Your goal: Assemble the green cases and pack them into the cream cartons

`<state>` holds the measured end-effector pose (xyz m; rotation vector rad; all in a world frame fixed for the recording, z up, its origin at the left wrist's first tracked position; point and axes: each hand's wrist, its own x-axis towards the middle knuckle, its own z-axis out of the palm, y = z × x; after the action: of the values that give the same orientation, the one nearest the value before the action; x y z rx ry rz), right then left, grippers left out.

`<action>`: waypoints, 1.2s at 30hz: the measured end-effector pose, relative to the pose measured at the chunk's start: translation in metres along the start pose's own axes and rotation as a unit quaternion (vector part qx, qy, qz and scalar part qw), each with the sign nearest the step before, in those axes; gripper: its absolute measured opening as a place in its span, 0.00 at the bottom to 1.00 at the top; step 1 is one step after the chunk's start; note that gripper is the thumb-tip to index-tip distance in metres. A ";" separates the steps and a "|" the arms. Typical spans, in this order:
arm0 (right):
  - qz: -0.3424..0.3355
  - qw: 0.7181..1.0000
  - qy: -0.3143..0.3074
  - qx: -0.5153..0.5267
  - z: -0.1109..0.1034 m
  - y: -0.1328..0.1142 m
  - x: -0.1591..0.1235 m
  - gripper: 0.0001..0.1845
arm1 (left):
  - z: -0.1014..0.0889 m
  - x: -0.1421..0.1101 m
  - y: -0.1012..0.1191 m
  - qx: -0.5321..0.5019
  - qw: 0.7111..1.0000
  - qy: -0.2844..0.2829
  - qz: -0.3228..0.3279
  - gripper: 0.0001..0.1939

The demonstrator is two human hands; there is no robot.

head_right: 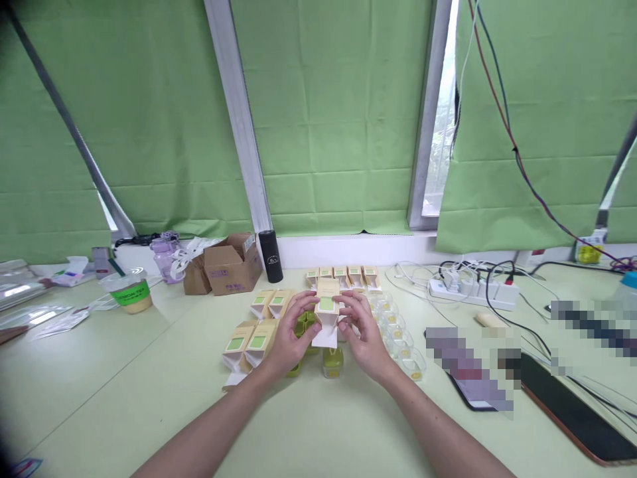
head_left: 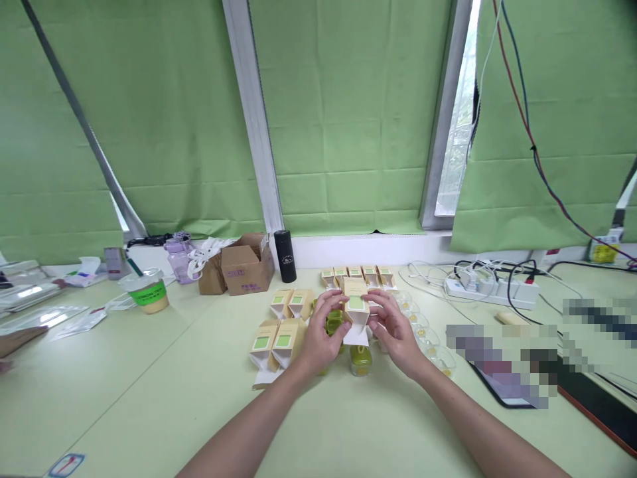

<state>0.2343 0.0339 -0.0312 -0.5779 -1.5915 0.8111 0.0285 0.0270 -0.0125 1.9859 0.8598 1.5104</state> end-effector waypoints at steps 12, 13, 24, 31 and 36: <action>0.007 1.000 -0.001 -0.009 0.004 -0.005 -0.001 0.21 | 0.006 0.001 0.002 -0.004 0.998 0.044 -0.034 0.15; 0.008 1.000 -0.002 -0.009 0.004 -0.005 -0.001 0.21 | 0.007 0.001 0.001 -0.004 0.998 0.045 -0.034 0.15; 0.022 1.000 0.004 0.001 0.006 -0.002 -0.001 0.21 | 0.008 -0.001 0.000 0.000 0.998 0.044 -0.045 0.16; 0.040 0.999 0.009 -0.020 0.007 -0.003 -0.001 0.20 | 0.009 -0.002 0.002 0.020 0.998 0.038 -0.044 0.15; 0.029 0.999 0.026 -0.033 0.007 0.001 0.000 0.20 | 0.008 -0.003 0.004 0.024 0.999 0.027 -0.036 0.17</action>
<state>0.2273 0.0327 -0.0322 -0.6905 -1.5646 0.7837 0.0365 0.0221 -0.0135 1.9351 0.9867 1.5219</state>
